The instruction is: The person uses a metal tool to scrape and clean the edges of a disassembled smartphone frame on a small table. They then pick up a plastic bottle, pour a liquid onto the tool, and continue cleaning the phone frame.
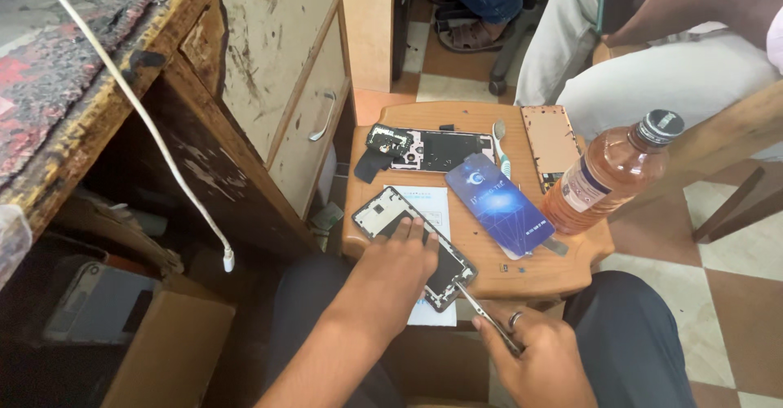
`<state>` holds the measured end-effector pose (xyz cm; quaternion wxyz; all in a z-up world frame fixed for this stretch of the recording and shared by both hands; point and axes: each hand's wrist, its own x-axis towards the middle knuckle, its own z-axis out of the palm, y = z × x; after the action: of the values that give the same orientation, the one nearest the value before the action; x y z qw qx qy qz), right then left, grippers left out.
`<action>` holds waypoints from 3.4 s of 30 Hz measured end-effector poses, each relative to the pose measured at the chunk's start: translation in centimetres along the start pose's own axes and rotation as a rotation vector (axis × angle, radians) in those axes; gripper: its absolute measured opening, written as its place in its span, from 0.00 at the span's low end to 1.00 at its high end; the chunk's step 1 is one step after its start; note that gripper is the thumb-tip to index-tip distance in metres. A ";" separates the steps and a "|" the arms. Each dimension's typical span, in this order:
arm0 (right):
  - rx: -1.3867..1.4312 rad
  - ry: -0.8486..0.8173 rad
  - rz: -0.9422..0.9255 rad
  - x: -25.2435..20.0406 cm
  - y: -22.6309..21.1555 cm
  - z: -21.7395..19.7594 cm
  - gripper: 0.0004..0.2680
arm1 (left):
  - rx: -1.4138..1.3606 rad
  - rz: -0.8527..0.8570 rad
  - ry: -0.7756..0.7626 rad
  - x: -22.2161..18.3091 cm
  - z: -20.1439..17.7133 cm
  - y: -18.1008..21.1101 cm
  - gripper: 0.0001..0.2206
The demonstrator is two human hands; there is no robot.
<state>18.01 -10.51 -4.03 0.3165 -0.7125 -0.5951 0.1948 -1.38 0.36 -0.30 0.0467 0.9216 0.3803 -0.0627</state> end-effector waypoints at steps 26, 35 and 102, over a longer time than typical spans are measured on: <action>-0.277 0.008 -0.310 -0.1 2.1 1.6 0.13 | 0.139 0.026 0.023 0.3 0.3 0.2 0.34; -0.475 -0.197 -0.383 -0.6 2.7 2.6 0.21 | 0.197 0.038 0.064 0.3 -0.5 1.0 0.27; 0.743 -0.264 0.488 -0.2 -1.4 -0.7 0.11 | 0.226 0.047 0.111 0.4 1.9 1.2 0.17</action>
<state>17.40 -10.69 -2.55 0.4170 -0.6391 -0.3348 0.5527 -0.38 -0.48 -2.22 -0.0772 0.9316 0.3512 -0.0528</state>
